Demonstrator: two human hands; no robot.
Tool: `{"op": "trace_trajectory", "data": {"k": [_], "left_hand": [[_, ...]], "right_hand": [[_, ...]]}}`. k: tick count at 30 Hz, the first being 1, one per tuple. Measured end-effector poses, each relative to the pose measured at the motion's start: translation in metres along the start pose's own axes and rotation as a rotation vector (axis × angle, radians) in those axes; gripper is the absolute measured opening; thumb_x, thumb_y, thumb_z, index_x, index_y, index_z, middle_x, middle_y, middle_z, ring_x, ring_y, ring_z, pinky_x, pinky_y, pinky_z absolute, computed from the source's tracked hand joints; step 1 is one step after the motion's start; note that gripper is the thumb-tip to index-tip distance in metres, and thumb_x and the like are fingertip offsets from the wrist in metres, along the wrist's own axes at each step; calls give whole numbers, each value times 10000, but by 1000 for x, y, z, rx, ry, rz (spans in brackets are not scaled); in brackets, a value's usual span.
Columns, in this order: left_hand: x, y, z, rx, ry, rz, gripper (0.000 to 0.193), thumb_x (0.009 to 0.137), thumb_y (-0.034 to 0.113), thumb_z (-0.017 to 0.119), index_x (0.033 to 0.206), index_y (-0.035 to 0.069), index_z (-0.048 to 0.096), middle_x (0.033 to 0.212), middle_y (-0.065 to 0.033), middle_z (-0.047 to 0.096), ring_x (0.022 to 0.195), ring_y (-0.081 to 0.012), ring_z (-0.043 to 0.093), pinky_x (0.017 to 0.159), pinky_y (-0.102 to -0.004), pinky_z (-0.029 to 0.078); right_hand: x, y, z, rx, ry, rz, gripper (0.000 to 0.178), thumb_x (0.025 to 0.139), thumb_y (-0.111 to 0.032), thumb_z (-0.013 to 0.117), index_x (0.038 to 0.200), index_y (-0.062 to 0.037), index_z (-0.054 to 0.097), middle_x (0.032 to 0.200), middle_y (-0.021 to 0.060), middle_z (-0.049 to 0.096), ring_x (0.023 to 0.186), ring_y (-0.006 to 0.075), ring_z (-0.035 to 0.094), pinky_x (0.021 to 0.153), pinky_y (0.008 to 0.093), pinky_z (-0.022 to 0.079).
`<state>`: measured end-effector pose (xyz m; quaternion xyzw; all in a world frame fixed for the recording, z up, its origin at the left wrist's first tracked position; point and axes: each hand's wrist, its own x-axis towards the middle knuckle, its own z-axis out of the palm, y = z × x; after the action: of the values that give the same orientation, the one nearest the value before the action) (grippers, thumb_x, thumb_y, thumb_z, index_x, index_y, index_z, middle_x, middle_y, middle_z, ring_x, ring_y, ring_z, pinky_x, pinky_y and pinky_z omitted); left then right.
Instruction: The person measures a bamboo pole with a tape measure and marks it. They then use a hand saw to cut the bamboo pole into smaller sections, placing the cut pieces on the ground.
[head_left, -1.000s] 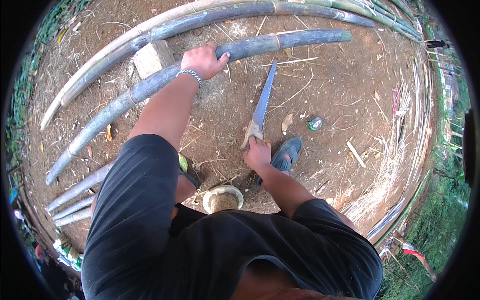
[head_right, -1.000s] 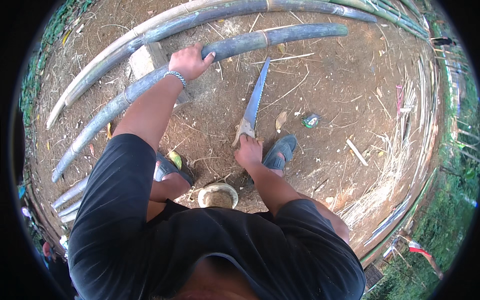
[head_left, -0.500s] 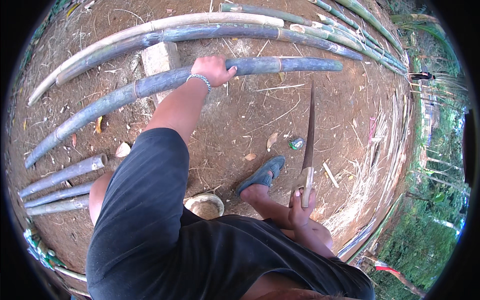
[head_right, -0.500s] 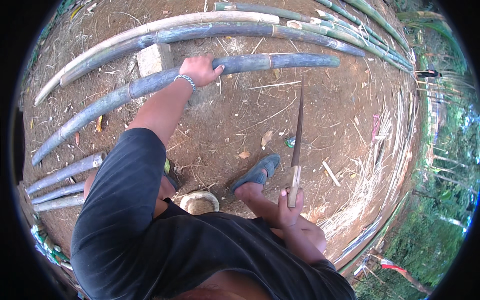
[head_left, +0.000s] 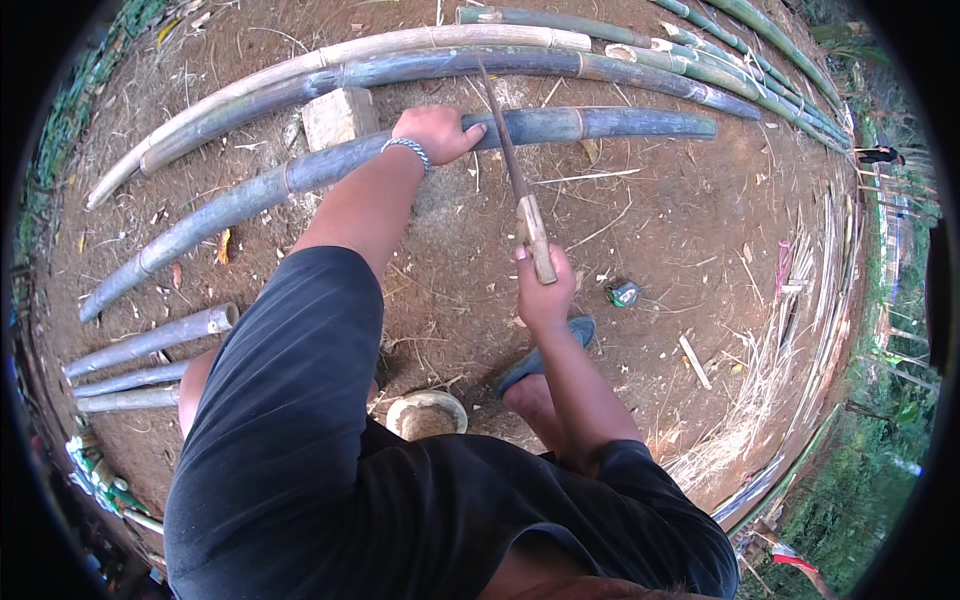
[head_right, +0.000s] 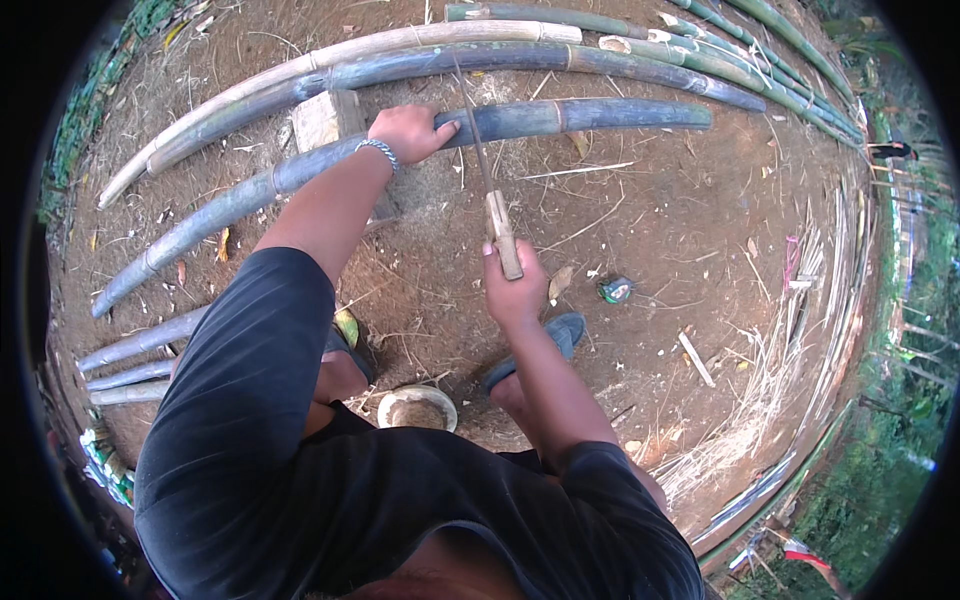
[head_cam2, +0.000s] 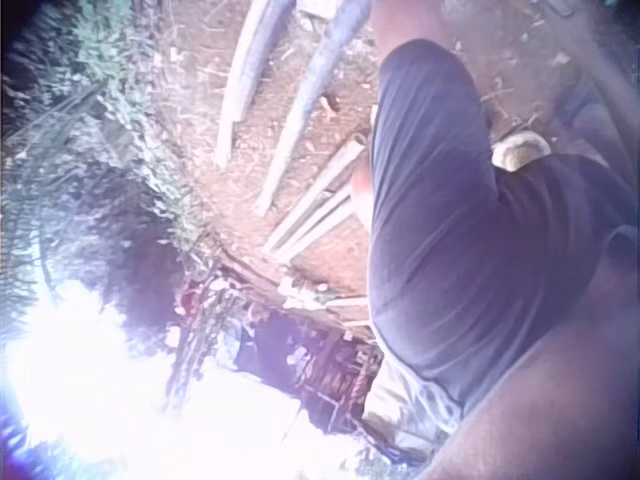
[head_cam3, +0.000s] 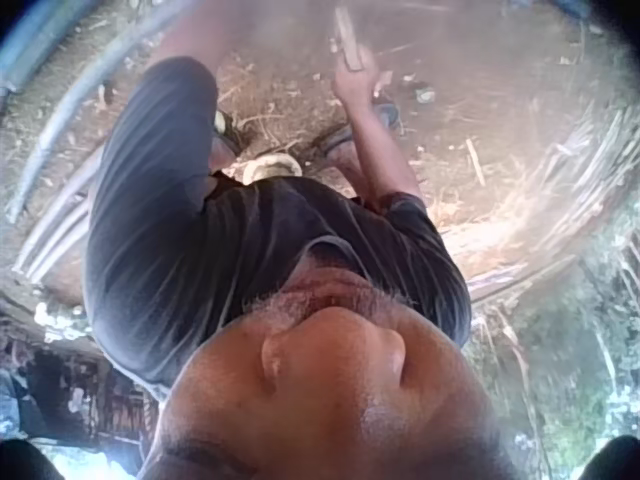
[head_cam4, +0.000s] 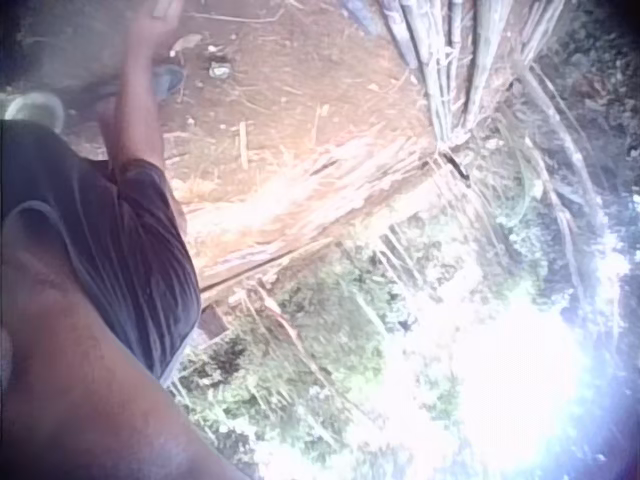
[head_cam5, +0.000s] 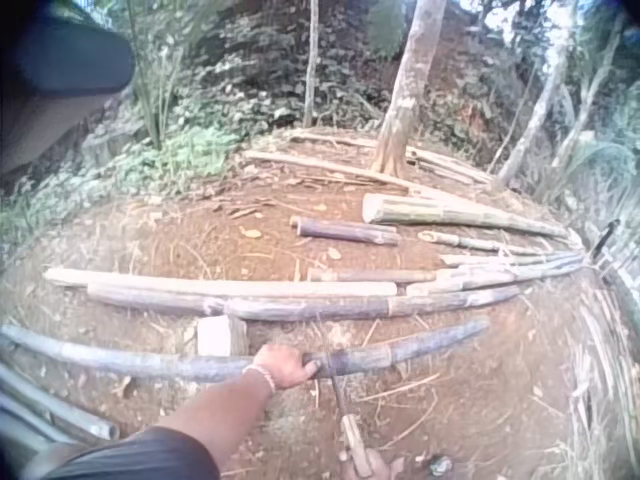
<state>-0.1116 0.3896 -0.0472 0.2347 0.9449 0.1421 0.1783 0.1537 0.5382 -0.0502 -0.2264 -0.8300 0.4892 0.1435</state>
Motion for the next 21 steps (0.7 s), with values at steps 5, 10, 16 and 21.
{"op": "trace_trajectory", "data": {"k": [5, 10, 16, 21], "left_hand": [[4, 4, -4, 25, -54, -37, 639, 968, 584, 425, 1208, 57, 694, 1109, -194, 738, 1080, -337, 702, 968, -472, 533], [5, 4, -5, 36, -58, -41, 620, 979, 583, 416, 1127, 47, 690, 1041, -210, 739, 1043, -355, 707, 951, -490, 532], [0, 10, -3, 49, -40, -44, 611, 973, 566, 425, 1124, 38, 694, 1045, -219, 737, 1040, -354, 710, 957, -488, 534], [6, 9, 1, 42, -52, -35, 645, 952, 590, 444, 1149, 37, 711, 1100, -206, 738, 1076, -345, 704, 976, -475, 532]], "right_hand": [[-7, 5, 5, 35, -24, 31, 213, 915, -227, 776, 958, -52, 663, 692, 68, 599, 632, 158, 569, 616, 348, 485], [-25, 3, -1, 14, -57, 4, 208, 917, -217, 766, 915, -53, 638, 694, 65, 602, 639, 159, 586, 615, 347, 484], [0, -29, 2, -63, -118, 155, 191, 915, -195, 763, 906, -60, 628, 719, 49, 603, 669, 143, 577, 635, 333, 482], [11, -17, 13, -5, -125, 89, 186, 912, -197, 763, 909, -70, 626, 725, 46, 613, 656, 152, 575, 631, 338, 485]]}}
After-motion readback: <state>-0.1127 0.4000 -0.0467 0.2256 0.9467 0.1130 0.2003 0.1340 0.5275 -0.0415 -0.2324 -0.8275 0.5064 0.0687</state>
